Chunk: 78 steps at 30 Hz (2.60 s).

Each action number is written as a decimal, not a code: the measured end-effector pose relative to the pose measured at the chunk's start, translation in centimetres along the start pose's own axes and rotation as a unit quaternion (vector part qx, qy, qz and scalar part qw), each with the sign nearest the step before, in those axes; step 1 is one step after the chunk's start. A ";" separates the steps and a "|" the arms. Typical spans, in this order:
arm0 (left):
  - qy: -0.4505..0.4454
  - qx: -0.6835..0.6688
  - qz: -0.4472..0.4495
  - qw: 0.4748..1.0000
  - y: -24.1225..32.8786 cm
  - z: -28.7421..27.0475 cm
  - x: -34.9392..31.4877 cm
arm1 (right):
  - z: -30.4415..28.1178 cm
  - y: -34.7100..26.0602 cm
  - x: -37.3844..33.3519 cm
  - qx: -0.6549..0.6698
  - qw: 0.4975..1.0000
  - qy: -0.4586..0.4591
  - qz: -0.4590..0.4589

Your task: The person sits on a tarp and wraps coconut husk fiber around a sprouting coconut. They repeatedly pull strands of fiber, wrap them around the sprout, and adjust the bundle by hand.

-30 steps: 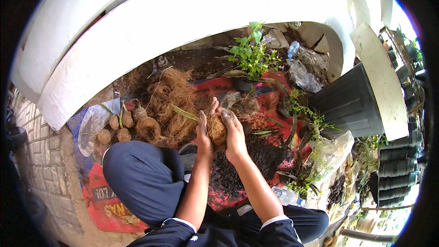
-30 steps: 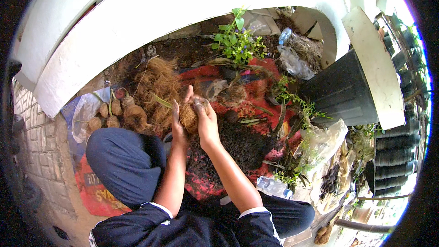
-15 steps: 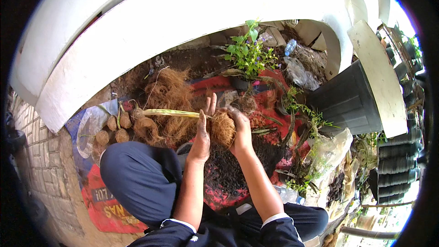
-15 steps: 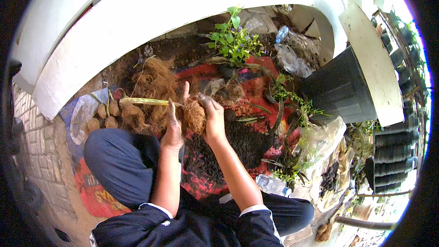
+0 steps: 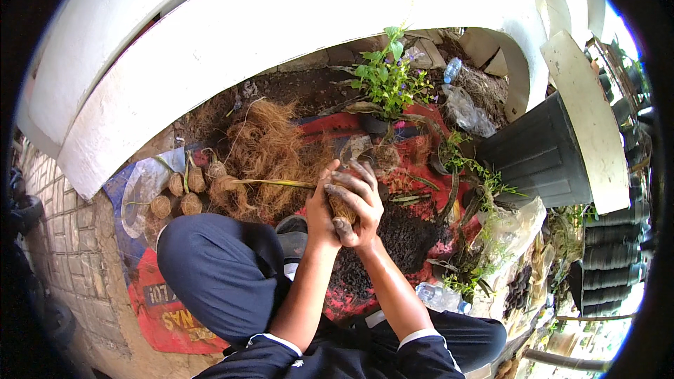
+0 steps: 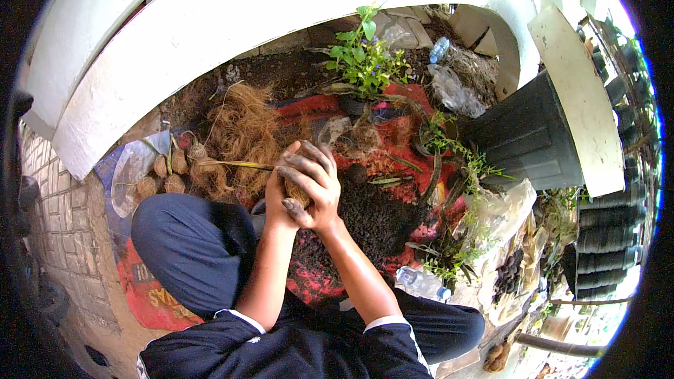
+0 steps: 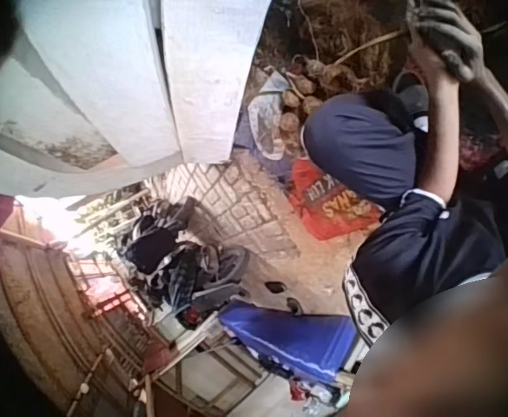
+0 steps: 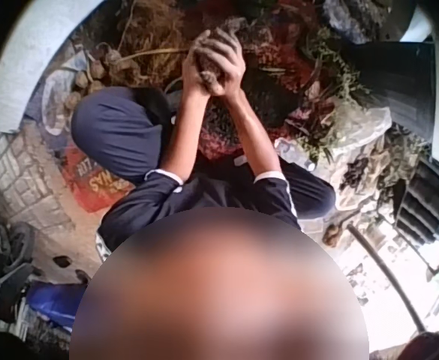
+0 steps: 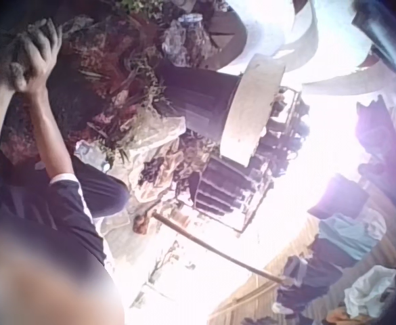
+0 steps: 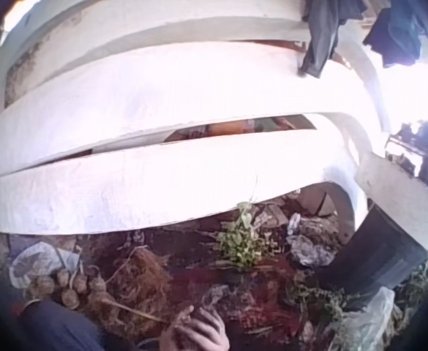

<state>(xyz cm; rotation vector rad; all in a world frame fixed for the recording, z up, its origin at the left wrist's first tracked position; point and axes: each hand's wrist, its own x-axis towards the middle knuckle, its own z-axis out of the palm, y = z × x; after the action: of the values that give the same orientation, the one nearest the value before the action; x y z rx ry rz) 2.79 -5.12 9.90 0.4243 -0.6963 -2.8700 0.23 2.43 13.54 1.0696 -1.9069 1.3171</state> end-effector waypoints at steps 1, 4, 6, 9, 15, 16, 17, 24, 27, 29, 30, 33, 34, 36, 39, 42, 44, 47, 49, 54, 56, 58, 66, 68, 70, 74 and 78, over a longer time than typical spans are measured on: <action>0.007 -0.109 -0.064 0.992 0.2 0.1 0.0 | -0.2 0.2 0.0 0.017 0.999 -0.027 -0.004; -0.213 -0.197 -0.130 0.948 1.2 0.7 0.4 | -0.6 0.2 -0.1 0.009 0.998 0.005 0.061; -0.054 0.049 -0.086 0.994 1.4 1.1 0.2 | -0.2 0.0 -0.1 0.071 0.977 0.071 0.187; 0.008 0.125 0.056 0.991 0.7 1.5 0.1 | 0.6 -0.4 -0.2 0.188 0.885 0.090 0.416; 0.077 -0.107 0.010 0.991 -0.8 -0.7 0.5 | 1.5 -0.1 -0.1 0.125 0.944 0.017 0.306; 0.013 -0.115 0.034 0.993 -0.7 -1.0 0.6 | 0.7 0.1 -0.1 0.066 0.981 -0.048 0.177; -0.020 -0.116 0.042 0.992 -0.5 -1.1 0.7 | 0.0 0.3 -0.1 0.012 0.994 -0.106 0.030; -0.020 0.087 -0.013 0.996 0.8 1.4 0.4 | -0.4 0.7 -0.8 0.045 0.973 0.027 0.226; -0.015 0.138 0.089 0.986 0.9 2.4 0.1 | 0.6 0.1 -1.3 0.207 0.875 0.114 0.422; 0.002 0.153 0.087 0.984 1.0 2.4 -0.2 | 1.0 0.0 -1.4 0.251 0.862 0.135 0.420; 0.021 0.175 0.072 0.982 1.1 2.3 -0.4 | 1.2 0.1 -1.4 0.209 0.887 0.119 0.394; 0.100 0.209 0.044 0.972 1.0 1.8 -0.8 | 1.4 0.3 -1.6 0.096 0.941 0.074 0.316; 0.098 0.206 0.052 0.972 0.8 1.6 -0.8 | 1.2 0.3 -1.8 0.094 0.953 0.059 0.282; 0.065 0.158 0.062 0.983 0.4 1.2 -0.6 | 0.9 0.3 -2.1 0.130 0.958 0.070 0.246; 0.072 -0.063 -0.030 0.995 -0.1 0.2 -0.4 | 0.4 0.3 -2.4 0.224 0.948 0.125 0.187; -0.025 -0.174 -0.080 0.981 -0.1 -0.6 -0.5 | -0.7 1.0 -2.0 0.071 0.993 -0.041 0.085; 0.019 -0.179 -0.110 0.977 -0.1 -0.7 -0.6 | -1.3 1.6 -1.5 0.008 0.994 -0.104 0.033; -0.004 -0.130 -0.090 0.987 -0.4 0.1 -0.6 | -1.5 1.6 -1.0 -0.014 0.996 -0.079 0.027; -0.003 -0.108 -0.105 0.989 -0.3 0.7 -0.4 | -1.4 1.3 -0.9 -0.033 0.998 -0.036 0.038; 0.016 -0.151 -0.093 0.984 1.0 0.6 -0.4 | -1.8 0.7 -0.5 0.049 0.965 -0.215 0.145; 0.015 -0.175 -0.117 0.977 1.7 0.3 -0.4 | -2.5 1.1 0.1 0.112 0.946 -0.267 0.144; -0.030 -0.176 -0.127 0.976 2.0 0.4 -0.5 | -3.2 1.4 0.6 0.119 0.951 -0.240 0.156; 0.028 -0.161 -0.055 0.985 0.9 1.6 -0.8 | -2.0 -0.1 -0.3 0.048 0.974 -0.105 0.195; 0.001 -0.190 -0.066 0.979 1.0 1.0 -0.6 | -1.9 -0.4 -0.4 0.082 0.976 -0.065 0.189; -0.030 -0.240 -0.094 0.966 0.9 0.4 -0.3 | -2.7 -0.1 -0.1 0.129 0.973 -0.078 0.175; -0.073 -0.228 -0.118 0.964 1.4 -0.3 -0.1 | -3.4 -0.2 0.7 0.081 0.971 -0.094 0.202; -0.005 -0.218 -0.148 0.965 1.4 0.3 -0.1 | -3.6 -0.4 1.3 0.101 0.945 -0.044 0.308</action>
<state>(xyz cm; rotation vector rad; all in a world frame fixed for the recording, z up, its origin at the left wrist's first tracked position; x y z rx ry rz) 2.88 -6.18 10.86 0.4797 0.0163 -3.1777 0.01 5.33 15.98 0.6379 -2.3193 1.8595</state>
